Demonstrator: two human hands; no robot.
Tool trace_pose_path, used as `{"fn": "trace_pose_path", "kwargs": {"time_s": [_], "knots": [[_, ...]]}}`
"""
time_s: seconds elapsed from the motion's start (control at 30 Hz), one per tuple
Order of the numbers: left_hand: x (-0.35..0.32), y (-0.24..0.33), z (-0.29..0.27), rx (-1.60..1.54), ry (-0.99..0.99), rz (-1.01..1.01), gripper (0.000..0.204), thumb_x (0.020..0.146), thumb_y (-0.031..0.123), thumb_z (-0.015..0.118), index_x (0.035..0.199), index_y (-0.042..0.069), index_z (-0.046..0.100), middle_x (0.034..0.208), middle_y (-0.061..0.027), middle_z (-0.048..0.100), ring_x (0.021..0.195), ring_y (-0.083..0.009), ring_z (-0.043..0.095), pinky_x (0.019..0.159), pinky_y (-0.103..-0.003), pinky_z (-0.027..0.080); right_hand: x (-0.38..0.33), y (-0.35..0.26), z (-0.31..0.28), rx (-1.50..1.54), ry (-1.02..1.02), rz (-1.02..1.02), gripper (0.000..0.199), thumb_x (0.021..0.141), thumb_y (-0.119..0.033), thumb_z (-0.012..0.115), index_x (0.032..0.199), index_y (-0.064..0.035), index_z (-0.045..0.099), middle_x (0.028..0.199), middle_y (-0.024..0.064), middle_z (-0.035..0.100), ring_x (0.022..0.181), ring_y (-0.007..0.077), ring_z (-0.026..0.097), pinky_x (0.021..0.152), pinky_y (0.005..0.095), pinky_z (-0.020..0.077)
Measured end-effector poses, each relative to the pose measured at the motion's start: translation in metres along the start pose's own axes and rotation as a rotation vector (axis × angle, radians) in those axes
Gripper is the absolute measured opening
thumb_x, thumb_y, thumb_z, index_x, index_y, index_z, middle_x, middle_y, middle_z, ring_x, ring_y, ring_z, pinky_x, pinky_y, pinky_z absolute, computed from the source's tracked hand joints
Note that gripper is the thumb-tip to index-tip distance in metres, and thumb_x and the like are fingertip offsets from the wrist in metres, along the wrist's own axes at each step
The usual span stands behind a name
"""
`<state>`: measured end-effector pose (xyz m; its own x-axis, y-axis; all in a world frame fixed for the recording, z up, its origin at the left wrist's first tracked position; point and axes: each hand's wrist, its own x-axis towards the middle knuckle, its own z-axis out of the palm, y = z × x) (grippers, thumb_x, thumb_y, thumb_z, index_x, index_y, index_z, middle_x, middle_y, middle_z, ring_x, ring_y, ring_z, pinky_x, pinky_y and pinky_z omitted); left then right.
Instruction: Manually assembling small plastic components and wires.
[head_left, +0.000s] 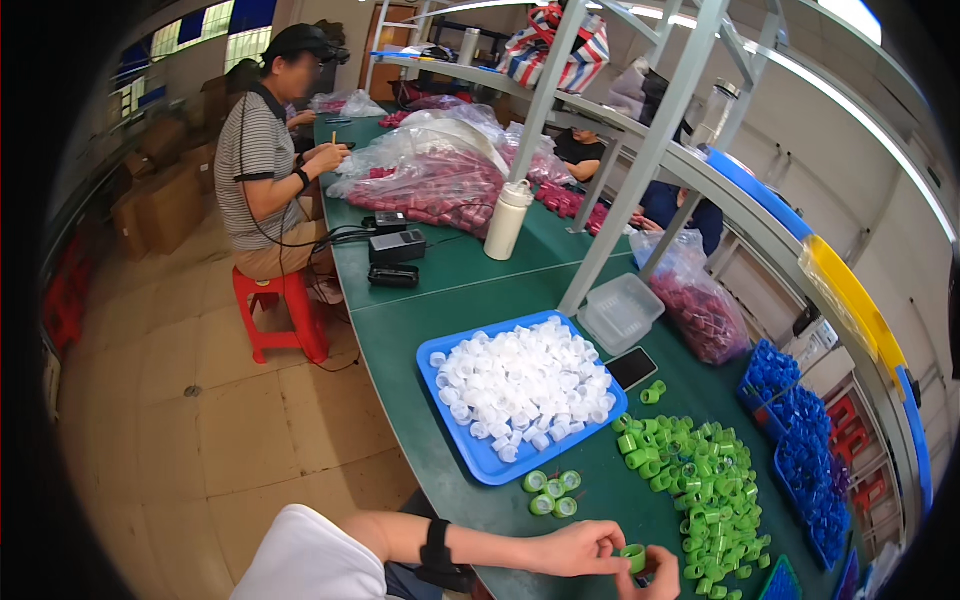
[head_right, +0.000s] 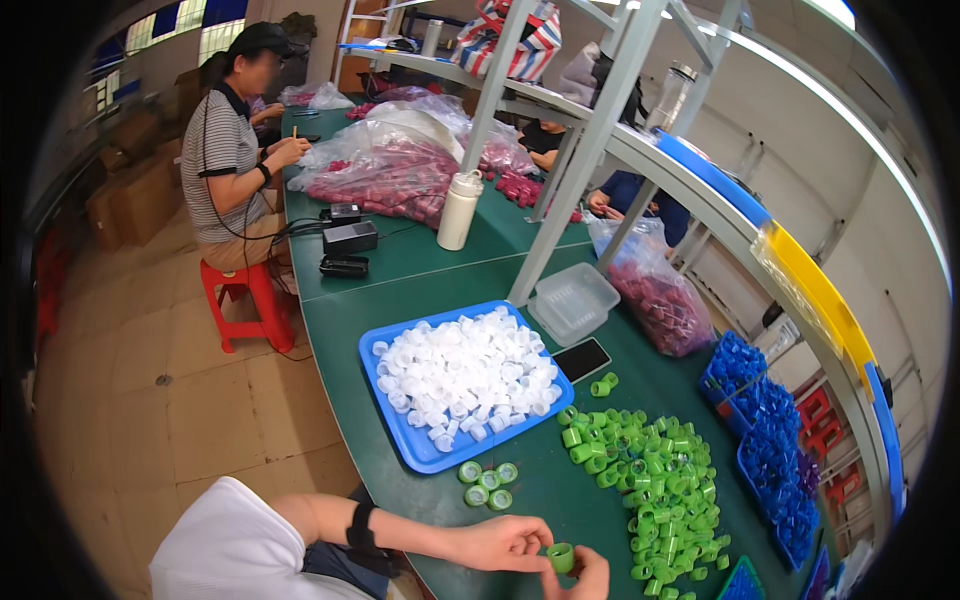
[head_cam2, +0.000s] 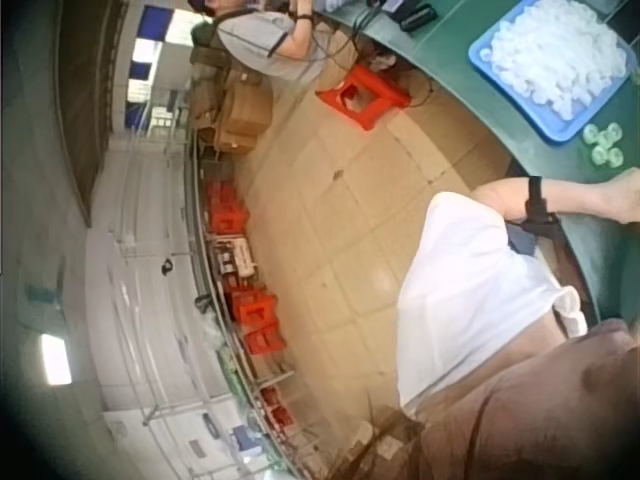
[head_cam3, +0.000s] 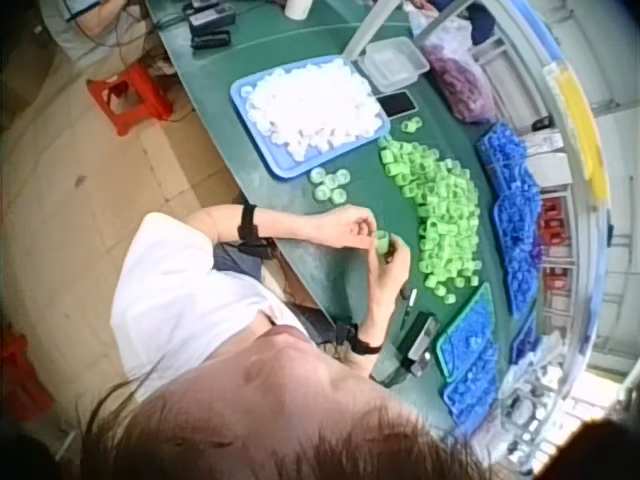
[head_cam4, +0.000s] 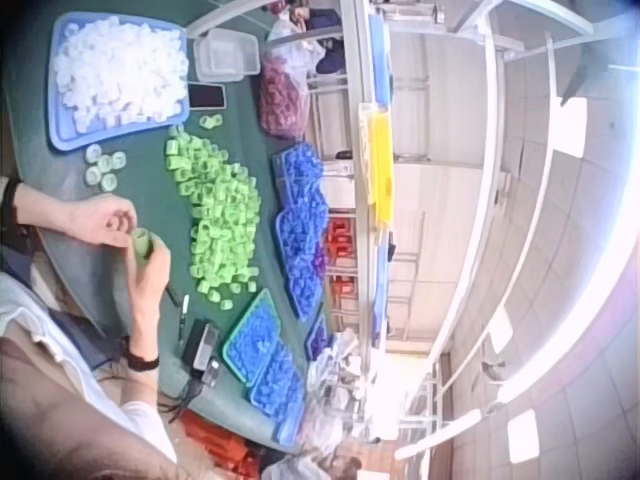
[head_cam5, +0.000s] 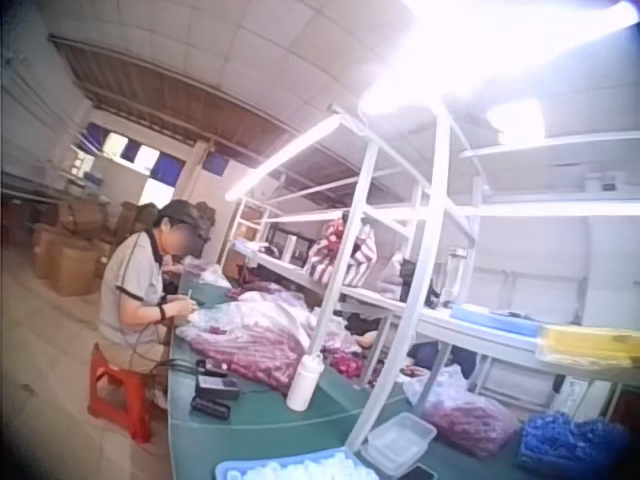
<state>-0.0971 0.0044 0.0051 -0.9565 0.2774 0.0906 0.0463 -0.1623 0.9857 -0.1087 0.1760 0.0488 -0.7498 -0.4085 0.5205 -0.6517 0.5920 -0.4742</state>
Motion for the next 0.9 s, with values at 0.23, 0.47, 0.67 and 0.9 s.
{"fn": "trace_pose_path", "kwargs": {"time_s": [0.23,0.47,0.67,0.9], "knots": [[0.028,-0.017,0.016,-0.144,-0.026,-0.094,0.015,0.089,0.014,0.061,0.087,-0.001,0.057,0.068,-0.0010,0.058,0.050,-0.0037,0.048,0.040,-0.020,0.034,-0.034,0.014,0.005,-0.110,0.062,0.051,0.043,0.073,-0.015,0.078,0.106,0.0014,0.056,0.094,0.0188,0.059,0.084,0.0351,0.057,0.075,0.0394,0.0469],[0.034,-0.045,0.017,-0.164,-0.019,-0.051,0.009,0.086,0.007,0.061,0.084,-0.001,0.063,0.067,-0.0042,0.060,0.052,-0.0067,0.054,0.045,-0.021,0.046,-0.034,0.027,0.021,0.065,-0.017,0.071,0.051,0.071,-0.006,0.075,0.115,0.0013,0.050,0.096,0.0130,0.060,0.084,0.0252,0.060,0.075,0.0331,0.0484],[0.035,-0.037,-0.007,-0.181,0.013,-0.042,0.006,0.084,0.004,0.065,0.085,-0.002,0.067,0.069,-0.0059,0.065,0.059,-0.0073,0.061,0.050,-0.022,0.050,-0.028,0.045,0.037,0.737,-0.161,0.478,0.037,0.075,-0.002,0.072,0.109,0.0024,0.056,0.102,0.0108,0.062,0.092,0.0160,0.062,0.084,0.0288,0.0495],[0.037,-0.036,-0.011,-0.287,-0.004,-0.152,0.010,0.085,0.003,0.064,0.089,-0.006,0.067,0.077,-0.0121,0.067,0.064,-0.0133,0.064,0.058,-0.025,0.056,-0.037,0.062,0.043,0.939,-0.149,0.524,0.013,0.081,0.001,0.063,0.091,0.0029,0.055,0.092,0.0079,0.063,0.087,0.0106,0.060,0.078,0.0255,0.0494]]}}
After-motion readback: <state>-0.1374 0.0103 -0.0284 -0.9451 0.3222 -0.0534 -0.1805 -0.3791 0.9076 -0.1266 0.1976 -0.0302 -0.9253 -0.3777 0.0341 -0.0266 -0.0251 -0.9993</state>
